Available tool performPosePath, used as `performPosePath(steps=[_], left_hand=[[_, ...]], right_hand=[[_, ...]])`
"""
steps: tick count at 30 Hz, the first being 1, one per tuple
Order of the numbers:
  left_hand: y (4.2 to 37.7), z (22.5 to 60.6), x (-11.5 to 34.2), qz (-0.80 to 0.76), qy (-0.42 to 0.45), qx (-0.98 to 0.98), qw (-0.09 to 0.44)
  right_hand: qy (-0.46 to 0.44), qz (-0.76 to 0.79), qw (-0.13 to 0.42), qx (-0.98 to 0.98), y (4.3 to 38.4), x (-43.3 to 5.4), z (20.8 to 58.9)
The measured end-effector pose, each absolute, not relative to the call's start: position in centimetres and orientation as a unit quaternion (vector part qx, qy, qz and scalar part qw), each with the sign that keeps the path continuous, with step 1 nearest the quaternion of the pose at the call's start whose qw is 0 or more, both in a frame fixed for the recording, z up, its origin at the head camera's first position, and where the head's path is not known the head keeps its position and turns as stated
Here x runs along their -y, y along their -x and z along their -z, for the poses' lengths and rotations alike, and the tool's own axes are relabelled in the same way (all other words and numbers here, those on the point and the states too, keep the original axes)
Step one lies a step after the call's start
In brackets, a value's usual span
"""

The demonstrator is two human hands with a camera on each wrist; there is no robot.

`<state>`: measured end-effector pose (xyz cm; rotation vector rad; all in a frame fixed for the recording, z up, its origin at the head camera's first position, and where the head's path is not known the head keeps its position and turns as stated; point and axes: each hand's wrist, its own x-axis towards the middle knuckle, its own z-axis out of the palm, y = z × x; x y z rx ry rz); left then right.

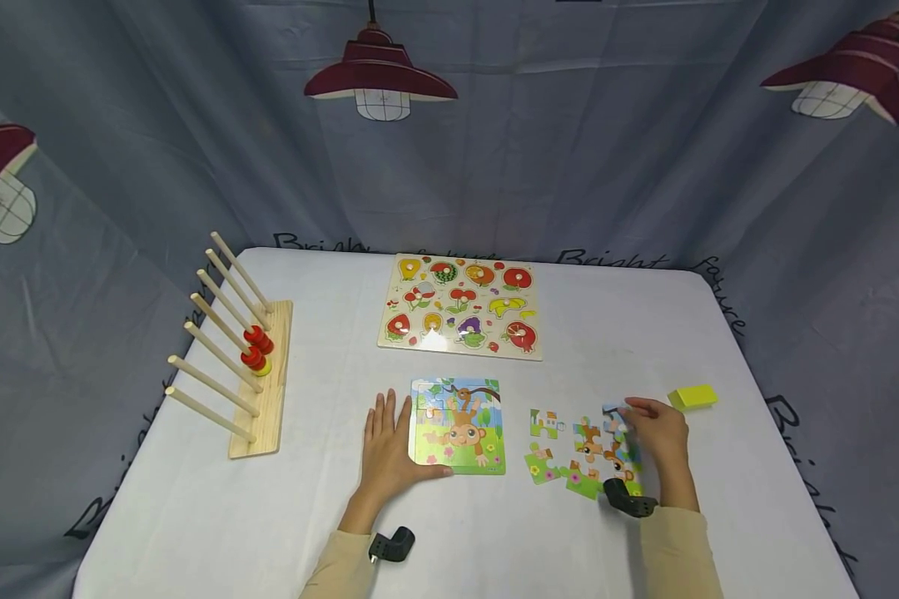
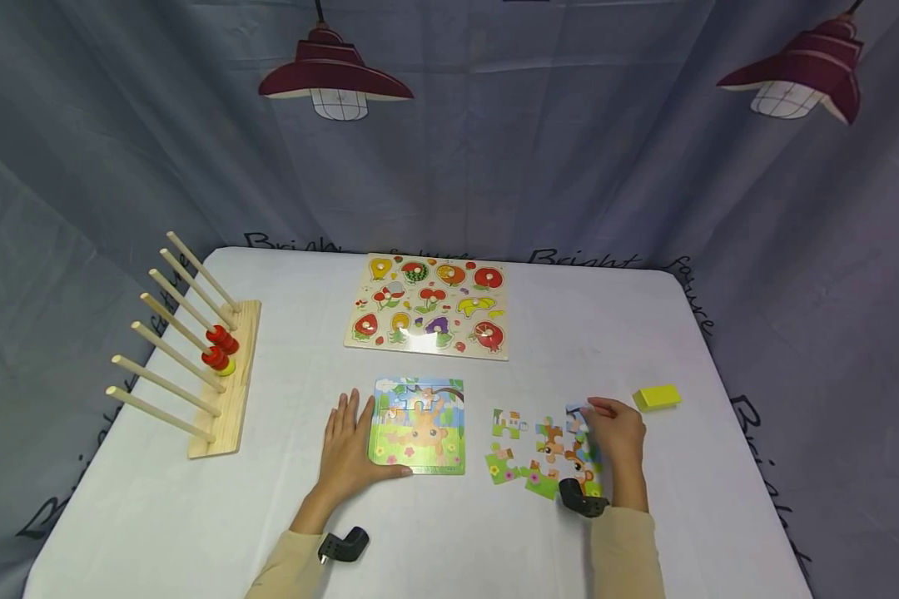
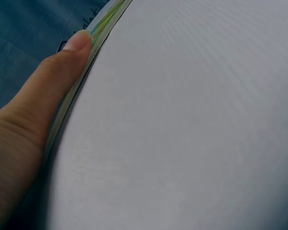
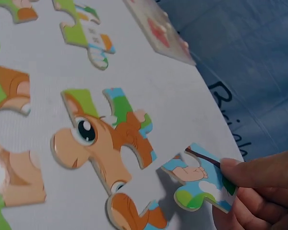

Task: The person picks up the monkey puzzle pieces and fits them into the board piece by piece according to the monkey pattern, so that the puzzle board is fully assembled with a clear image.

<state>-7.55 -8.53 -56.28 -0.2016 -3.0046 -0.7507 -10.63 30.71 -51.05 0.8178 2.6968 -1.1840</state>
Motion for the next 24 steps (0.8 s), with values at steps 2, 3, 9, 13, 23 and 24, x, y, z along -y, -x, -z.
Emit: performPosePath(steps=[2, 3, 9, 13, 23, 24], left_hand=[[7.5, 56.2, 8.5, 0.243, 0.064, 0.968, 0.02], [7.5, 56.2, 8.5, 0.243, 0.065, 0.968, 0.02], [7.5, 56.2, 8.5, 0.243, 0.066, 0.967, 0.027], [7.5, 56.2, 8.5, 0.239, 0.066, 0.968, 0.037], [7.6, 56.4, 8.5, 0.241, 0.064, 0.968, 0.022], [7.6, 56.4, 8.5, 0.242, 0.064, 0.968, 0.021]], right_hand=[[-0.271, 0.4, 0.04, -0.875, 10.7, -30.7, 51.0], [-0.273, 0.407, 0.041, -0.871, 10.8, -30.6, 51.1], [-0.273, 0.464, 0.061, -0.841, 11.2, -29.7, 51.2], [-0.256, 0.491, 0.075, -0.829, 11.5, -28.1, 51.4], [-0.183, 0.518, 0.079, -0.832, 13.1, -22.3, 52.7], [-0.18, 0.518, 0.086, -0.832, 13.3, -21.5, 52.2]])
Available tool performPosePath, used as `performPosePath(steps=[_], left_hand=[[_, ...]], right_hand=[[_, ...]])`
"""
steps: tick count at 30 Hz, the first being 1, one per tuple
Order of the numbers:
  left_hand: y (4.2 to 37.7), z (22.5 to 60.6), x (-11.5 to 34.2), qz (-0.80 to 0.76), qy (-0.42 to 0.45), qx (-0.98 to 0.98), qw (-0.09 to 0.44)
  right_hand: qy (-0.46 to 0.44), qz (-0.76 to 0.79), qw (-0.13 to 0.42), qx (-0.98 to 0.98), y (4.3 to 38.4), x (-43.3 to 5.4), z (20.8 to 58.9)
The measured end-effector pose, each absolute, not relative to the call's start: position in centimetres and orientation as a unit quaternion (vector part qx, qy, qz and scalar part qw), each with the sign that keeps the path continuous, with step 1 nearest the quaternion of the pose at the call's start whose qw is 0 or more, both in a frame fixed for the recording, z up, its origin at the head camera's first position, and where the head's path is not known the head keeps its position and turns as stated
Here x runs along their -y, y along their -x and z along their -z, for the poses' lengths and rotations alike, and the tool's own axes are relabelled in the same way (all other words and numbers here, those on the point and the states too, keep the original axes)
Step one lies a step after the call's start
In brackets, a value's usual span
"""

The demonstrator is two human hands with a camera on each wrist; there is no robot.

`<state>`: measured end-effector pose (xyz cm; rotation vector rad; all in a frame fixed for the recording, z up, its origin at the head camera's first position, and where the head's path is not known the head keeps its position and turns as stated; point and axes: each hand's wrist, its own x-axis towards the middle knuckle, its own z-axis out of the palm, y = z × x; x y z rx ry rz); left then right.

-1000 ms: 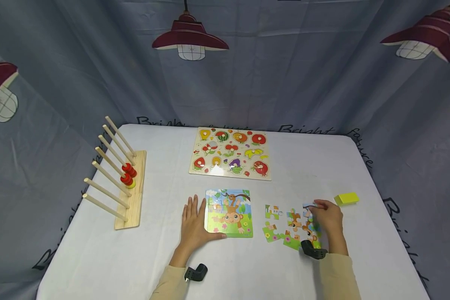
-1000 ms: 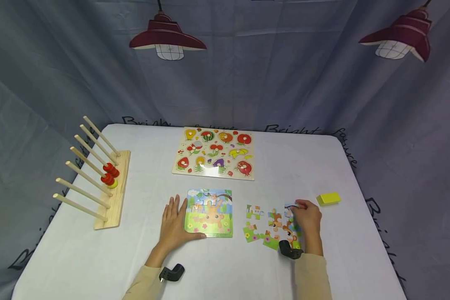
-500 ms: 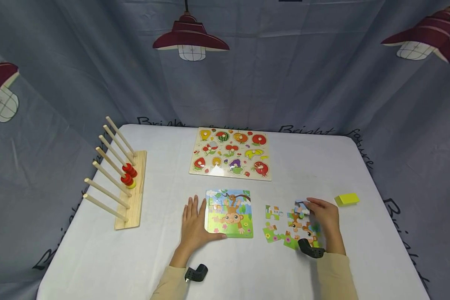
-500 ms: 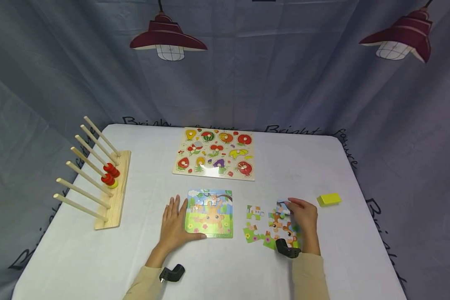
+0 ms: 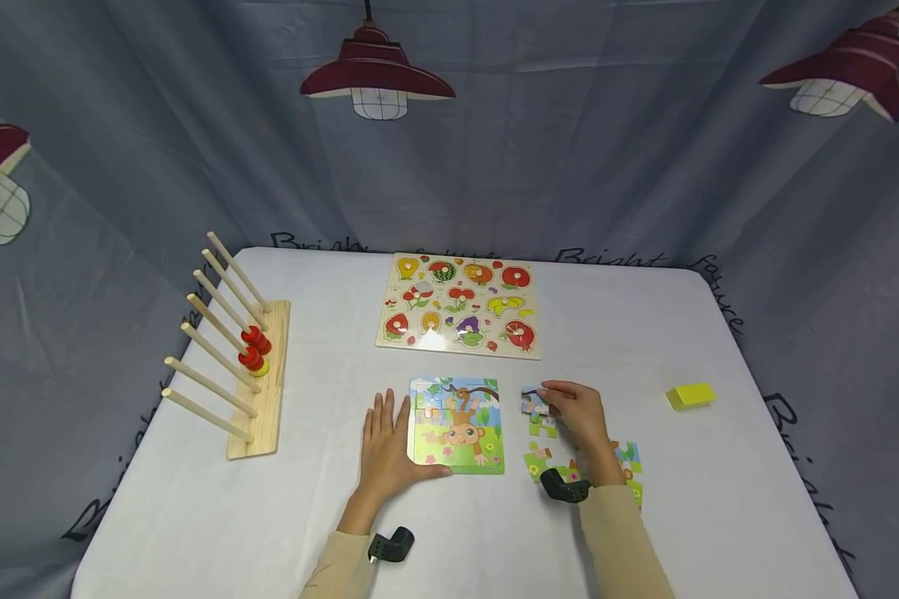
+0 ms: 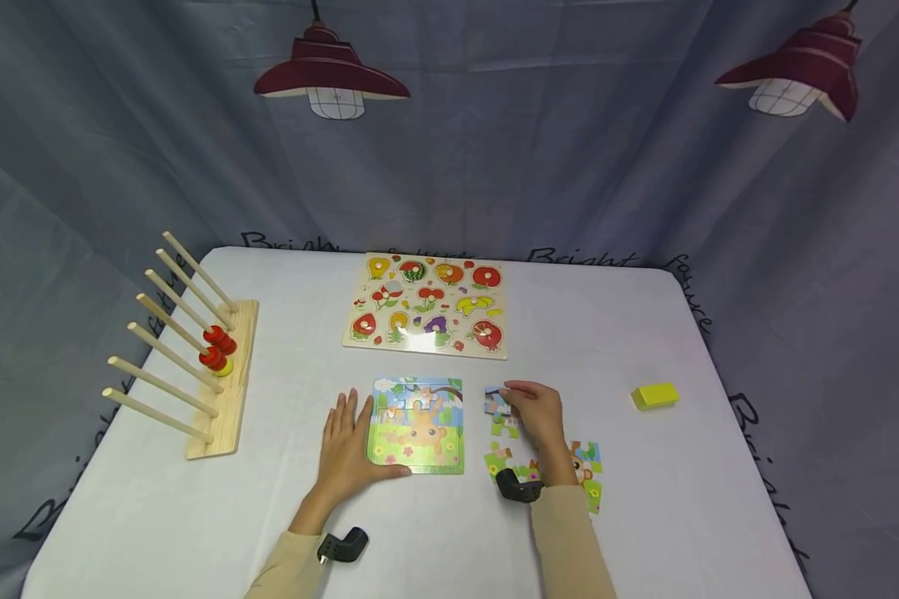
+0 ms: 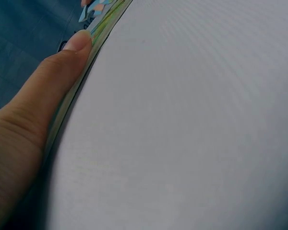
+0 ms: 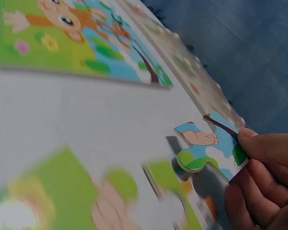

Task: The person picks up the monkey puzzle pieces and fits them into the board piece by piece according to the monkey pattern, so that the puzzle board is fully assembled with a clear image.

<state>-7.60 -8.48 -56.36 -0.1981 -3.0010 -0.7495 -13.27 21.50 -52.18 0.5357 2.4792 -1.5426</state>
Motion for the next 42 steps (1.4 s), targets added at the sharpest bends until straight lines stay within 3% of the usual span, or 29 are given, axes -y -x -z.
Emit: performPosePath(steps=[17, 42], left_hand=[[7.9, 56.1, 8.6, 0.235, 0.065, 0.97, 0.022], [7.5, 56.1, 8.6, 0.237, 0.066, 0.969, 0.019]], right_hand=[[-0.129, 0.514, 0.095, -0.843, 15.8, -14.6, 52.1], [-0.094, 0.448, 0.036, -0.888, 15.4, -13.3, 52.7]])
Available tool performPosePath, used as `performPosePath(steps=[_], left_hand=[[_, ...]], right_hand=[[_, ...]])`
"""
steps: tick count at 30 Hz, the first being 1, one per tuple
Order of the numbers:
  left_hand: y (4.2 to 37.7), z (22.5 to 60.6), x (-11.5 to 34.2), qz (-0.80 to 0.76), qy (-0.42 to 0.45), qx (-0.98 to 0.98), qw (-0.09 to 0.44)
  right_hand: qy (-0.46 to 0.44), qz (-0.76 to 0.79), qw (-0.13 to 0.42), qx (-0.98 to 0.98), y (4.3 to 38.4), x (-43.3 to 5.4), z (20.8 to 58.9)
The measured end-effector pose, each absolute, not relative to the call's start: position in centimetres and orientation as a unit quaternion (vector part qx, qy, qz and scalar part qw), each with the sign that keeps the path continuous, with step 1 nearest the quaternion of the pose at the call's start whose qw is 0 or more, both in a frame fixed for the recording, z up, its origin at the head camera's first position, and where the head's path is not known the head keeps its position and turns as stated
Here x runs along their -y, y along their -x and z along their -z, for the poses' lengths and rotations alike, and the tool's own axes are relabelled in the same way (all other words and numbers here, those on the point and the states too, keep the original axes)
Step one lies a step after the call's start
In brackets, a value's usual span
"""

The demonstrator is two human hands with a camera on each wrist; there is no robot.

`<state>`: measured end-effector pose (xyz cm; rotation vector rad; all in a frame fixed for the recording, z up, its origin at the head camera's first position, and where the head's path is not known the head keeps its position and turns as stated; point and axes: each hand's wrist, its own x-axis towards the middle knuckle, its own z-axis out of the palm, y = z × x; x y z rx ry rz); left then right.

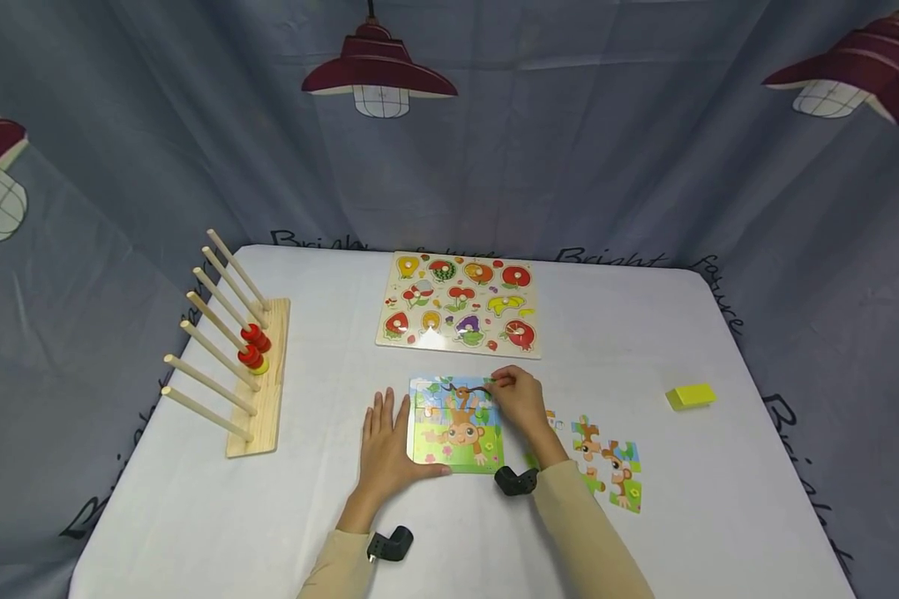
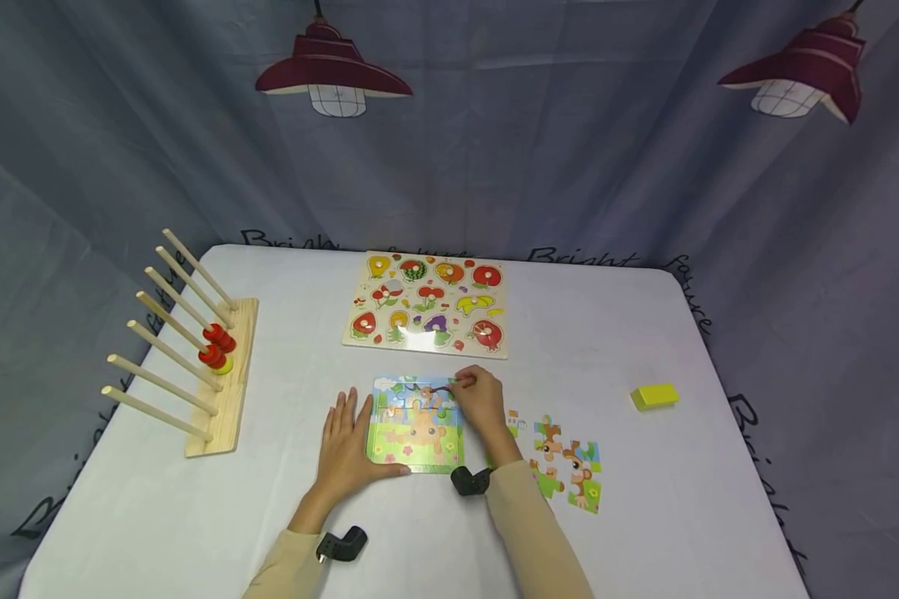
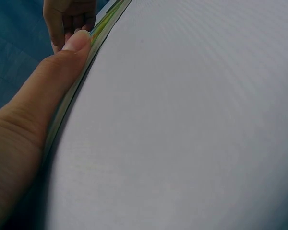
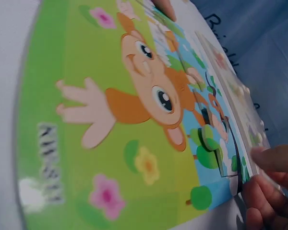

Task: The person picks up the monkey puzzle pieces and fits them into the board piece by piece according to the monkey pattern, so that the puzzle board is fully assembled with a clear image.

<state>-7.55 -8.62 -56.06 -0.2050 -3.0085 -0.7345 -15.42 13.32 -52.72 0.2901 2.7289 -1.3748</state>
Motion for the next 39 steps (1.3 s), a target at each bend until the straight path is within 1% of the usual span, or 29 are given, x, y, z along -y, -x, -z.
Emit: performPosePath(steps=[4, 10, 13, 17, 27, 39], left_hand=[[7.4, 56.0, 8.6, 0.243, 0.065, 0.968, 0.016], [7.4, 55.9, 8.6, 0.245, 0.065, 0.967, 0.013], [7.3, 56.0, 8.5, 0.241, 0.065, 0.968, 0.01], [7.3, 56.0, 8.5, 0.236, 0.065, 0.97, 0.011], [7.4, 56.1, 8.5, 0.228, 0.066, 0.971, 0.017], [7.6, 56.2, 8.6, 0.232, 0.065, 0.97, 0.017]], right_hand=[[-0.039, 0.415, 0.003, -0.909, 14.3, -13.0, 52.4], [0.07, 0.308, -0.051, -0.947, 12.1, -12.1, 52.1], [0.116, 0.272, -0.052, -0.954, 11.0, -11.8, 52.2], [0.157, 0.245, -0.038, -0.956, 9.8, -11.5, 52.6], [0.181, 0.198, -0.027, -0.963, 8.6, -11.4, 53.6], [0.187, 0.185, -0.026, -0.964, 8.4, -11.5, 54.0]])
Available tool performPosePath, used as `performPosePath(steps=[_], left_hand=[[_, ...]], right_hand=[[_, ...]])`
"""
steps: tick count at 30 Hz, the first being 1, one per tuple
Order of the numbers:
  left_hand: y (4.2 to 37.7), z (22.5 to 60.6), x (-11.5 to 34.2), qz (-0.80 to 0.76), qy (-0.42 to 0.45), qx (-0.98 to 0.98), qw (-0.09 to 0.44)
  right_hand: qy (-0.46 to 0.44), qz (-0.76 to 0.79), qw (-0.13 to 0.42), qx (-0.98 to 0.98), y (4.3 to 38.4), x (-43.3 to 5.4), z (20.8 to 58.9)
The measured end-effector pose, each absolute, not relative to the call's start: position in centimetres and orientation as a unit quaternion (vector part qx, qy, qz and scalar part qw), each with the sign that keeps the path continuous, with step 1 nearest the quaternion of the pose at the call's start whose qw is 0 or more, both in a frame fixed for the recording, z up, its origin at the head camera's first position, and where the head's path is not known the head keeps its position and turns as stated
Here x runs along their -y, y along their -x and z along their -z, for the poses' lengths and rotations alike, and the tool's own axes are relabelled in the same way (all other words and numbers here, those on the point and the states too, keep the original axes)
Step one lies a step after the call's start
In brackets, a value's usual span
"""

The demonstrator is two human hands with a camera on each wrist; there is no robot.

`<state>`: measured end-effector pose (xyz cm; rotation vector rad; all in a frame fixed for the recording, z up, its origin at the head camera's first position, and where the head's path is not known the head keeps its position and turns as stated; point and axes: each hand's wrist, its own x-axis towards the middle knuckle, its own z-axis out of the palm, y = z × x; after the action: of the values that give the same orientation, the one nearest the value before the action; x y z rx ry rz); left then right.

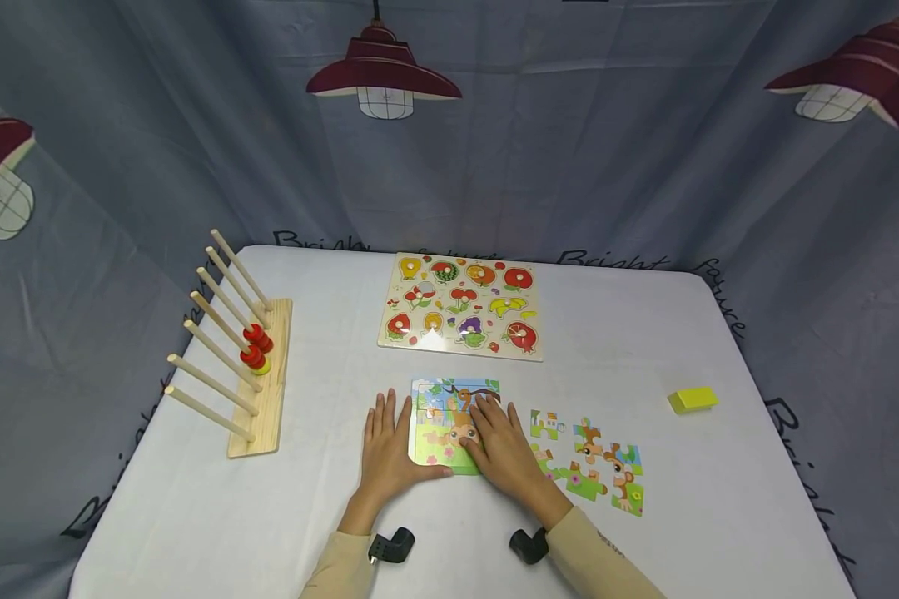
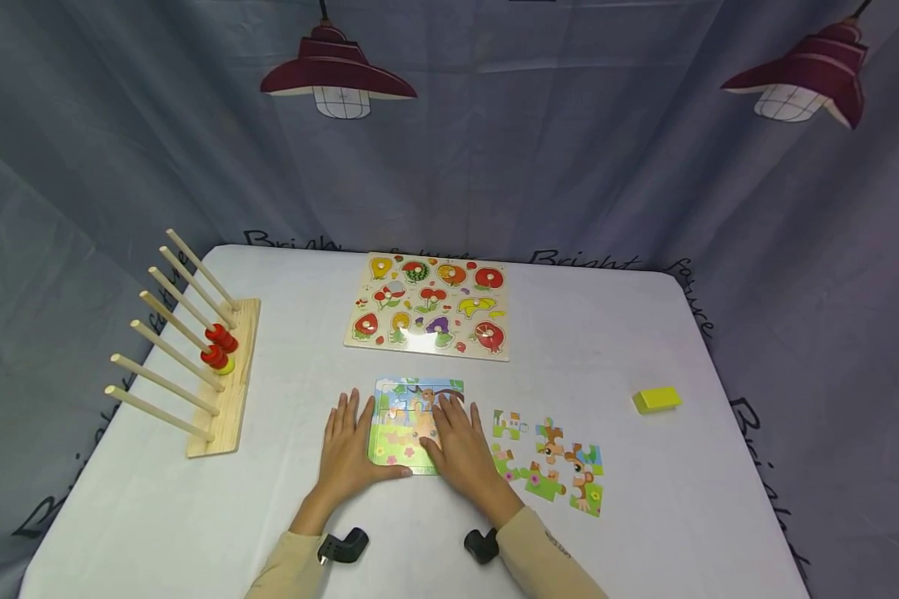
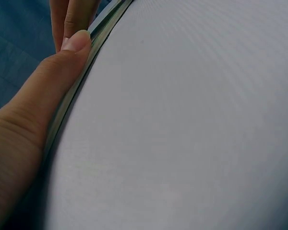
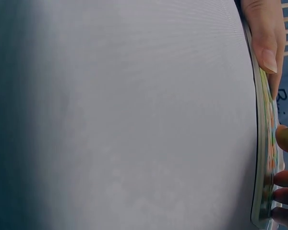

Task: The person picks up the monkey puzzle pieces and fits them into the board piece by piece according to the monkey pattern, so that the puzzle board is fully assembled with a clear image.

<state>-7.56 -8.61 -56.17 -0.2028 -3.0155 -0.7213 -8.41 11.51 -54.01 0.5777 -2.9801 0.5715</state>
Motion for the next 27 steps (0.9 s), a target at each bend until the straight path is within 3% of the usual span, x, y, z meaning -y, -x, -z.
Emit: performPosePath(steps=[27], left_hand=[[7.53, 56.08, 8.6, 0.231, 0.068, 0.97, 0.018]], right_hand=[[-0.182, -0.198, 0.018, 0.963, 8.39, -11.45, 54.21]])
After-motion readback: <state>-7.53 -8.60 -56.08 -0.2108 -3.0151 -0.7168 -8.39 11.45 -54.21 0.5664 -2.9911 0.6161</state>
